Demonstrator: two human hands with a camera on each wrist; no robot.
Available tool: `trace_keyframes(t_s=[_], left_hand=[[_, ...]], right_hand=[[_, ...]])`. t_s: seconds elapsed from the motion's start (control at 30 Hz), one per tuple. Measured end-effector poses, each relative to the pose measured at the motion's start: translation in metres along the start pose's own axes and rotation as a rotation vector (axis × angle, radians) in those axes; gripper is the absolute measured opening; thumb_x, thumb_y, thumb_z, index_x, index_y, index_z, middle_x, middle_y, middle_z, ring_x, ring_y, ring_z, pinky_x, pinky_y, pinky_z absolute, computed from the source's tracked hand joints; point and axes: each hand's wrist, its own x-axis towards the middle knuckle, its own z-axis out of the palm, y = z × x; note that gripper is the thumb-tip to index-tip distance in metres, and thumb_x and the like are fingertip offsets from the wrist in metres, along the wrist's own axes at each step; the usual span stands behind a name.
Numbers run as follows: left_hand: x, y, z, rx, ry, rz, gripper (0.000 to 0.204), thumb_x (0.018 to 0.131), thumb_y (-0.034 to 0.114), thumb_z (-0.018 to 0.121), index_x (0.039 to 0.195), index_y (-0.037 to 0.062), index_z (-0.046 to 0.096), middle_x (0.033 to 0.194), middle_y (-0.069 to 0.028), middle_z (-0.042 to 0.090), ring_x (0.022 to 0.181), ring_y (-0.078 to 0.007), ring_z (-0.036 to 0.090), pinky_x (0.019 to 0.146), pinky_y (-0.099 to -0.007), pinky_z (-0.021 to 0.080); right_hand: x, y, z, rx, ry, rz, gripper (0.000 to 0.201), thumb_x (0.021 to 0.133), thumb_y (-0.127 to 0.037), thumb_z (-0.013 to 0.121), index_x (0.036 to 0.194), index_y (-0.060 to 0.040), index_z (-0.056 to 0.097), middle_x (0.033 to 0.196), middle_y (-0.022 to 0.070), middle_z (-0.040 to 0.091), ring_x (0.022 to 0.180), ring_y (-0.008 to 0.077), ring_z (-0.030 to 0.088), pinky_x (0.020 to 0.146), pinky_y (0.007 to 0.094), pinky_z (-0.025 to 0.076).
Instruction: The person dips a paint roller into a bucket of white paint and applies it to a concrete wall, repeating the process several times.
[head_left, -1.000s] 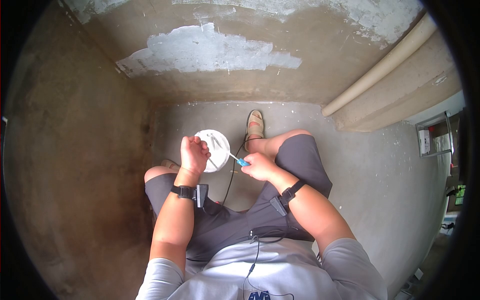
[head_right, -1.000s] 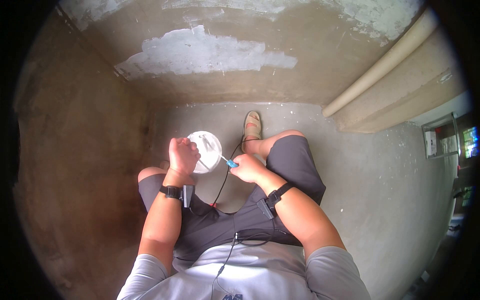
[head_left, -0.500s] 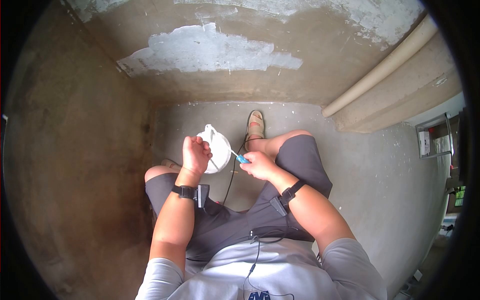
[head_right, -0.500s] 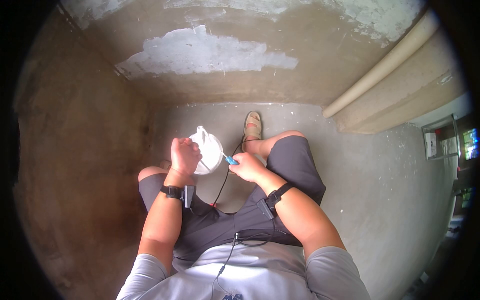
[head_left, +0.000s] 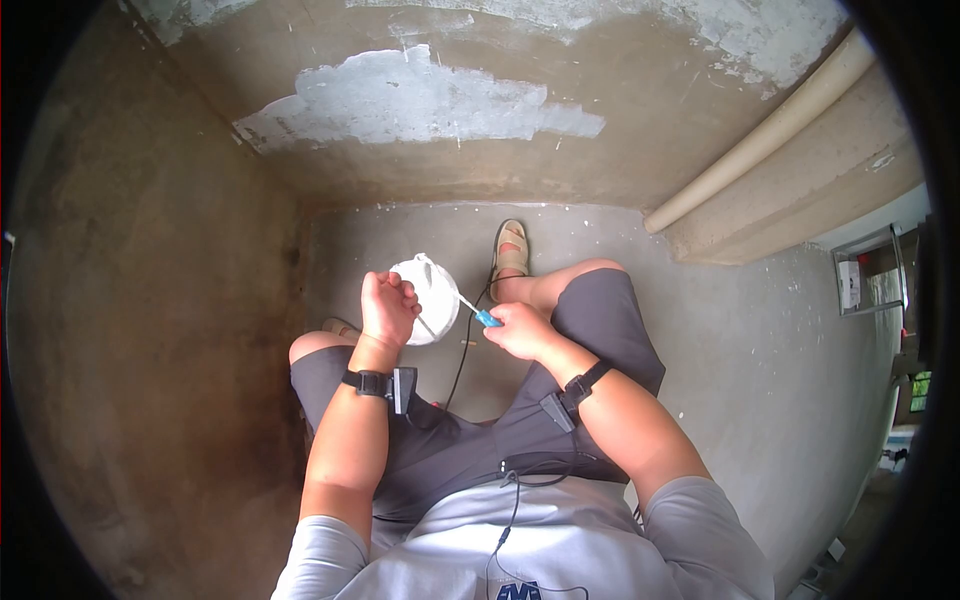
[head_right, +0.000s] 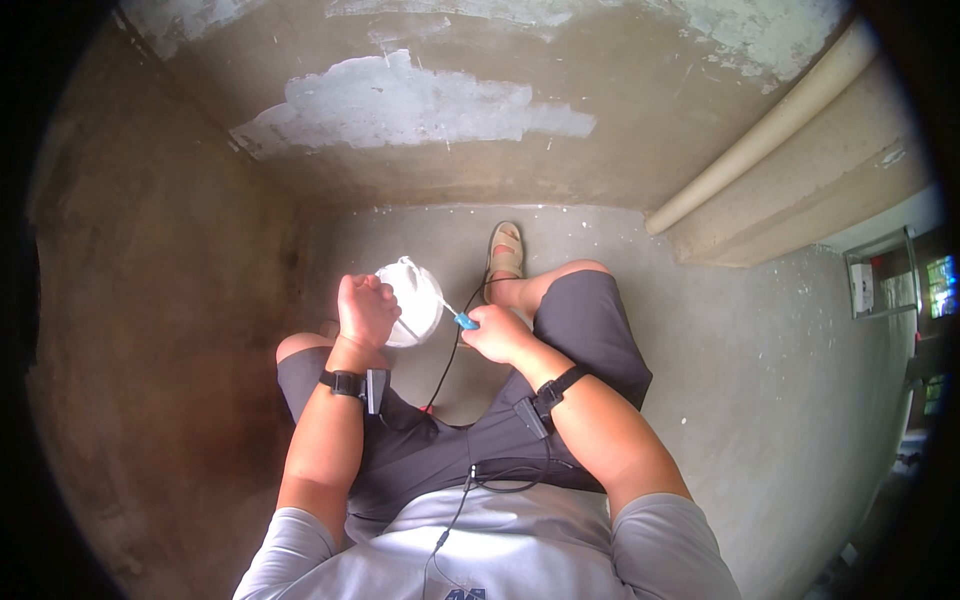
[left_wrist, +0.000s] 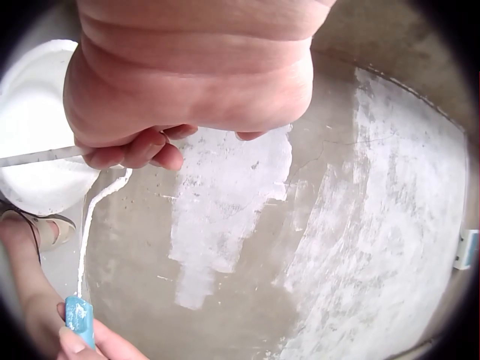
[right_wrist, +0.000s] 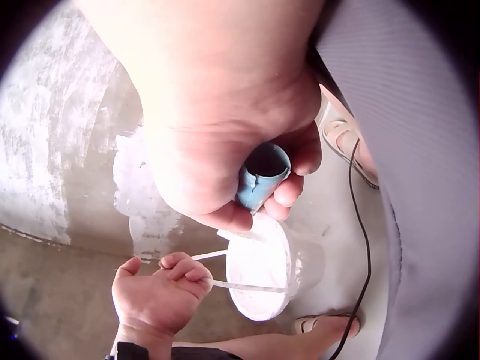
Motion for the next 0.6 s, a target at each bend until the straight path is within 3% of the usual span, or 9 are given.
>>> trace_keyframes(t_s=[0.27, 0.47, 0.53, 0.6], left_hand=[[0.0, -0.003, 0.0, 0.021, -0.025, -0.017, 0.023, 0.088, 0.038, 0.045, 0.078, 0.0169, 0.047, 0.073, -0.0051, 0.049, 0.065, -0.0187, 0.04, 0.063, -0.0336, 0.034], [0.002, -0.006, -0.002, 0.026, -0.03, -0.03, 0.024, 0.089, 0.039, 0.044, 0.079, 0.0174, 0.048, 0.073, -0.0053, 0.05, 0.065, -0.0188, 0.041, 0.063, -0.0336, 0.034], [0.002, -0.006, -0.003, 0.006, -0.037, -0.036, 0.024, 0.089, 0.039, 0.044, 0.079, 0.0174, 0.048, 0.072, -0.0052, 0.049, 0.065, -0.0186, 0.04, 0.063, -0.0336, 0.034], [0.002, -0.006, -0.003, 0.01, -0.03, -0.034, 0.024, 0.089, 0.039, 0.044, 0.079, 0.0173, 0.048, 0.072, -0.0052, 0.049, 0.065, -0.0187, 0.04, 0.063, -0.0336, 0.033]], right_hand=[[-0.001, -0.006, -0.001, 0.002, -0.012, 0.043, 0.022, 0.084, -0.024, 0.067, 0.088, -0.0023, 0.068, 0.072, 0.0166, 0.066, 0.069, 0.0302, 0.066, 0.066, 0.0417, 0.05], [0.0, -0.008, 0.0, 0.107, -0.085, 0.088, 0.02, 0.086, -0.021, 0.067, 0.089, -0.0019, 0.068, 0.068, 0.01, 0.066, 0.061, 0.0213, 0.064, 0.061, 0.0379, 0.049], [0.0, -0.008, 0.0, 0.121, -0.115, 0.069, 0.015, 0.092, -0.018, 0.065, 0.089, -0.003, 0.063, 0.065, 0.0018, 0.059, 0.052, 0.01, 0.055, 0.047, 0.0278, 0.044], [-0.001, -0.008, -0.001, 0.113, -0.11, 0.082, 0.016, 0.089, -0.018, 0.065, 0.089, -0.0025, 0.066, 0.067, 0.0051, 0.063, 0.057, 0.0145, 0.06, 0.054, 0.0322, 0.047]])
